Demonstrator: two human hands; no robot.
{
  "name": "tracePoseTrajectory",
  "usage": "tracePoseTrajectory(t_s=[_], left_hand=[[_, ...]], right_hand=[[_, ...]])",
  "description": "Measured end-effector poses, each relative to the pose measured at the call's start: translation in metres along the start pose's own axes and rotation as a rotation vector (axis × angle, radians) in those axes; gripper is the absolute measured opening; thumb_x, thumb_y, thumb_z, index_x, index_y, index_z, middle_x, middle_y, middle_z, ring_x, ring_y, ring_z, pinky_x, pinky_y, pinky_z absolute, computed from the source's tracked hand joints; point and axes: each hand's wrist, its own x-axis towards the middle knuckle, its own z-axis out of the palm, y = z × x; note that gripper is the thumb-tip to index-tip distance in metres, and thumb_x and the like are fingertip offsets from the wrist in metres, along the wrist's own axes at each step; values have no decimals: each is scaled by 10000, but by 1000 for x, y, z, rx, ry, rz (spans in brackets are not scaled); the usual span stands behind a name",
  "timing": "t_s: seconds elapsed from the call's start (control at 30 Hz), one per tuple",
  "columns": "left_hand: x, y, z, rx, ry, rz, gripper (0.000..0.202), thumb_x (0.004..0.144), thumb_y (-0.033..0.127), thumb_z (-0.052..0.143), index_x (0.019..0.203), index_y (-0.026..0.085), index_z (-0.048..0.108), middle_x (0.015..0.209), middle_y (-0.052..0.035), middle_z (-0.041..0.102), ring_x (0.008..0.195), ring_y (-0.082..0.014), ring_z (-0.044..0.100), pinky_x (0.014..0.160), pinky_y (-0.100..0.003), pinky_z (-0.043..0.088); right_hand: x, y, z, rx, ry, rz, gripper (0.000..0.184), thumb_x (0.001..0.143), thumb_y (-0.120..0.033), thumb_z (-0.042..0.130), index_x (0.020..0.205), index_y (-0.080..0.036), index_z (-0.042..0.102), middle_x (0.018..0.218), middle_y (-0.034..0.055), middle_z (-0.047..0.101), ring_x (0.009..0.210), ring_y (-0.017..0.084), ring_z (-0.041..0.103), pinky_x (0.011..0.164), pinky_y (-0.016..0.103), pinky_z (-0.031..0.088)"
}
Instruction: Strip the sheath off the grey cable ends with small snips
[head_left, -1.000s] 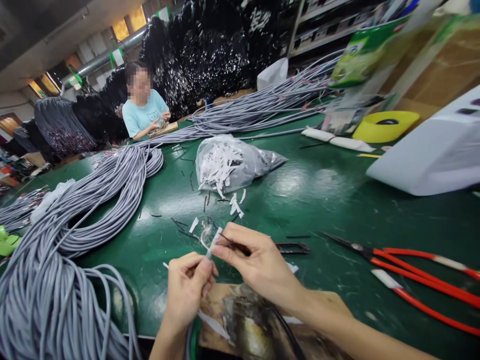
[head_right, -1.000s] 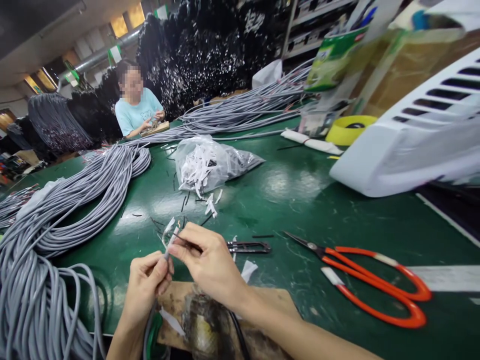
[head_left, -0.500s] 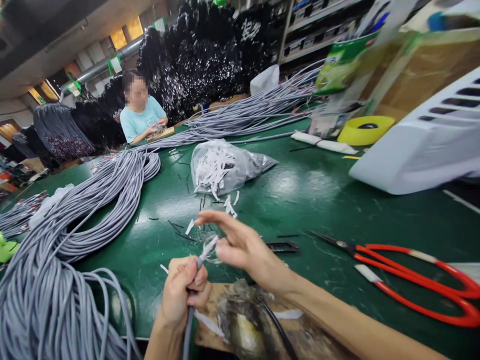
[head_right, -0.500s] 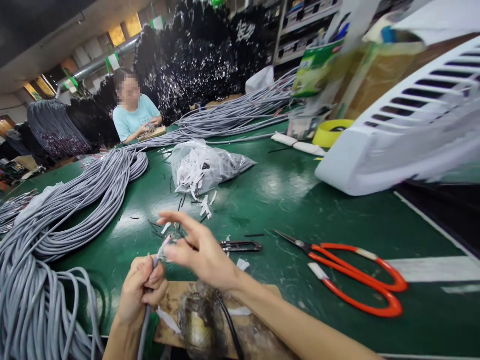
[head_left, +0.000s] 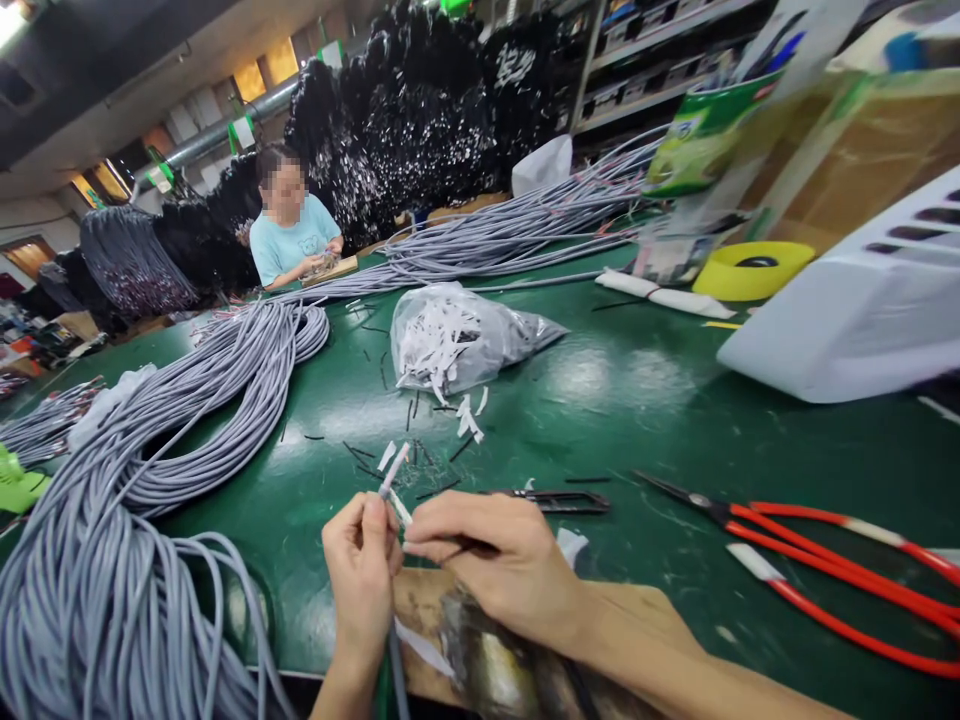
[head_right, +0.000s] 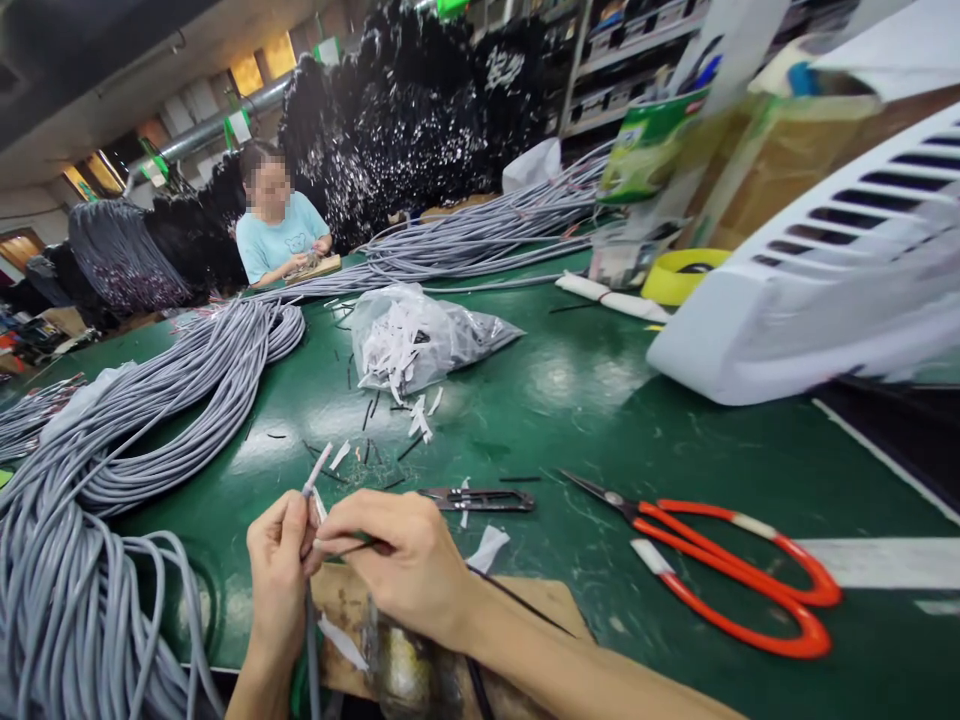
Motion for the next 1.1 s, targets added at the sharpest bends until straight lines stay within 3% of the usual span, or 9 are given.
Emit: tracePoseTrajectory(t_s=[0.07,0.13,0.23,0.3,0.4,0.53,0.63,0.97,1.1], left_hand=[[1,1,-1,44,19,23,436,784,505,559,559,138,491,470,68,317,410,-43,237,375,-173,201],[1,1,-4,62,-5,38,372,794,468,566,709,111,627,513,46,402,428,-50,284,393,-181,232],[1,0,-7,74,-21,77,300,789,376,608,942,133,696,580,30,456,475,-63,349,424,-179,281],[1,0,-8,99,-10,108,261,767,327,640,953,161,717,595,24,470,501,-70,372,441,-175,308],[1,-1,-8,122,25,97,261,731,302,668,950,174,729,621,13,508,484,-64,370,424,-171,317],[0,-1,-8,97,56,22,363,694,282,695,1039,170,695,613,21,518,443,-47,362,389,-153,300],[-2,-1,-8,103,73,1,397,688,262,696,1070,156,678,604,22,533,428,-40,359,385,-147,292],[-5,-4,-5,303,56,108,305,712,204,665,1015,197,705,675,-12,631,532,-94,504,461,-175,357],[-5,-5,-7,352,20,137,268,736,222,651,997,207,711,685,-21,631,566,-112,525,490,-188,376]], right_hand=[[-1,-2,0,-29,-40,-100,204,772,-55,521,714,-184,669,653,16,685,584,115,629,536,194,479],[-1,-3,-1,-76,-27,-112,178,771,-63,537,715,-182,656,631,11,672,566,112,618,517,191,472],[2,-1,-5,-212,79,-6,107,782,-139,578,696,-178,626,603,-1,625,457,91,510,410,197,389],[3,0,-7,-309,170,68,66,799,-205,577,751,-176,613,616,-5,587,428,83,445,370,202,331],[2,2,-10,-419,208,85,152,830,-295,540,908,-166,564,617,-16,545,450,93,473,405,202,350],[1,3,-12,-695,142,-116,179,900,-234,418,780,-182,541,570,-12,572,487,106,516,515,233,346],[3,1,-13,-865,98,-274,224,891,-192,443,707,-172,569,584,11,607,527,119,504,536,266,297],[4,-4,-18,-933,35,-381,161,844,-134,508,749,-199,621,643,-18,663,593,124,485,652,321,268],[4,0,-16,-809,28,-311,146,836,-148,533,713,-182,603,598,-15,634,582,127,454,638,314,273]])
